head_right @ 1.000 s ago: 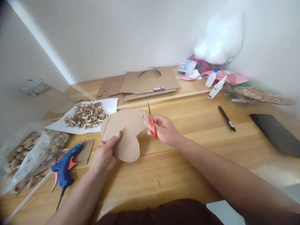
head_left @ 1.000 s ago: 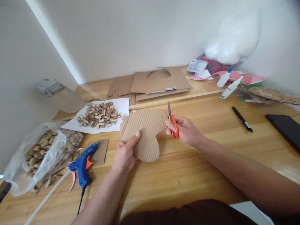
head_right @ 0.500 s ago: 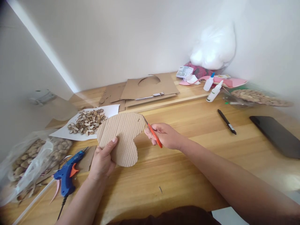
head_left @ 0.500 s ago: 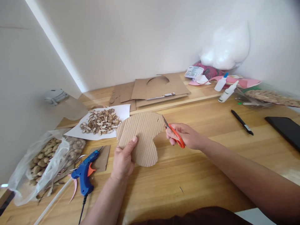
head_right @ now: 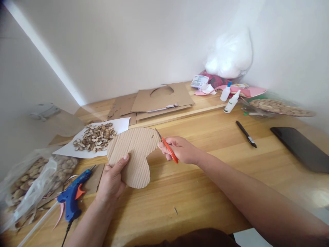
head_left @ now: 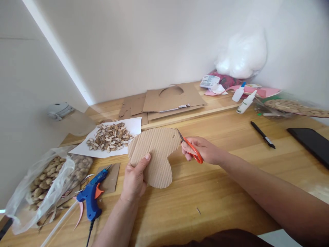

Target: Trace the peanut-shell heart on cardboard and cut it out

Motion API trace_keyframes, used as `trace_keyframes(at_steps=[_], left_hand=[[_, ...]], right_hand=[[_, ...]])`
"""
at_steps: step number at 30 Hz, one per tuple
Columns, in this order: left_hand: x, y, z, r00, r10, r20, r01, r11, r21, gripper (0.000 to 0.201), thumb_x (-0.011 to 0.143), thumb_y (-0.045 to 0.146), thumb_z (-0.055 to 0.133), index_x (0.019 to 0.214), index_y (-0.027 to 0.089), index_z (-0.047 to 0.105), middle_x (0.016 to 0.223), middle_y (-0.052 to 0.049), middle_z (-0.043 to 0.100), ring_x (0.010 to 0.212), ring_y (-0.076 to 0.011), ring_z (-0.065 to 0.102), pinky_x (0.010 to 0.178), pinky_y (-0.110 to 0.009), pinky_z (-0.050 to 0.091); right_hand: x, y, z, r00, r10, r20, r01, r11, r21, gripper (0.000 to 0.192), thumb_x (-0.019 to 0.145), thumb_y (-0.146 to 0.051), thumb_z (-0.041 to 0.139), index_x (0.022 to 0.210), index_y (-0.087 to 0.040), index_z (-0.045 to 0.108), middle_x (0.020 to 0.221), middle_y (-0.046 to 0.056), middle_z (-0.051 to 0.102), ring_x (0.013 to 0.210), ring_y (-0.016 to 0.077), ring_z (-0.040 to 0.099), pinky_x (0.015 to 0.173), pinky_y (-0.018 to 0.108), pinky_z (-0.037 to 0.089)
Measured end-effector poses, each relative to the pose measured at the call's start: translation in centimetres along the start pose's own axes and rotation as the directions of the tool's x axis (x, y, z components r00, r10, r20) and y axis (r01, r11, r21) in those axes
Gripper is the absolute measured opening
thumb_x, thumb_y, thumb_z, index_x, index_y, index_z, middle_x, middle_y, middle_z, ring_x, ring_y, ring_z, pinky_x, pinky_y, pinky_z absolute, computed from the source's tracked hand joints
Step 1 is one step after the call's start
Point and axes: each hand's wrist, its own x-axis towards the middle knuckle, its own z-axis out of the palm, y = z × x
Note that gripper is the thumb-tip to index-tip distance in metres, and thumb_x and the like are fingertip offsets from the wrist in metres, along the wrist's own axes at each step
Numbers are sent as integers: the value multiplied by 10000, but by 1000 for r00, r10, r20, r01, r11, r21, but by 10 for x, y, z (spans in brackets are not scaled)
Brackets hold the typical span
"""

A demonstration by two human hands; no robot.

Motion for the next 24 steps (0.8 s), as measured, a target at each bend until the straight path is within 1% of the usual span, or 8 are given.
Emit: trace_keyframes(at_steps=[2,5,10,13,18,21,24], left_hand=[[0,1,0,1000,-2,-10,2,1000,0,410,655,283,862,1032,194,727,1001,-42,770,869,-221,728,749,-313,594],[-1,2,0,1000,-18,-21,18,1000,3,394,635,274,874,990,180,730,945,-36,771,808,-209,724,726,-313,594],[-1,2,-1,1000,-2,-17,2,1000,12,409,629,278,881,990,165,727,934,-44,762,778,-197,717,679,-294,593],[0,1,-2,1000,12,-14,-12,1000,14,416,632,280,881,995,146,728,935,-59,758,771,-195,713,673,-300,598],[1,1,-2,1000,17,-22,-16,1000,14,412,626,269,887,983,133,730,914,-63,755,753,-191,708,661,-303,604],[1,2,-2,999,10,-32,-10,1000,18,415,621,269,889,982,137,733,911,-58,757,750,-191,708,662,-303,605],[1,2,-3,999,7,-39,-6,1000,20,423,614,272,891,985,143,735,911,-55,760,754,-194,710,667,-304,604]], right_hand=[[0,0,-1,1000,-3,10,3,1000,19,335,874,-473,600,712,-209,470,664,-27,510,591,118,434,560,259,311],[0,0,-3,1000,11,13,-11,1000,23,388,864,-508,597,690,-215,411,638,-37,459,589,121,426,562,262,305],[-2,1,-7,999,42,-31,-45,994,-103,411,869,-537,583,682,-207,425,633,-30,478,596,120,435,581,266,326],[-3,0,-10,998,50,-33,-54,988,-147,428,846,-560,591,673,-208,418,635,-31,465,594,119,431,583,267,339],[-3,-1,-13,999,47,-17,-49,983,-177,437,837,-567,580,653,-205,417,629,-24,446,583,118,421,563,268,334],[-2,1,-13,999,38,-21,-41,985,-167,451,857,-563,565,641,-203,400,619,-33,406,558,105,389,552,268,320],[-2,4,-14,998,59,-30,-63,987,-150,451,871,-544,574,644,-203,386,611,-37,407,549,100,385,554,270,318]])
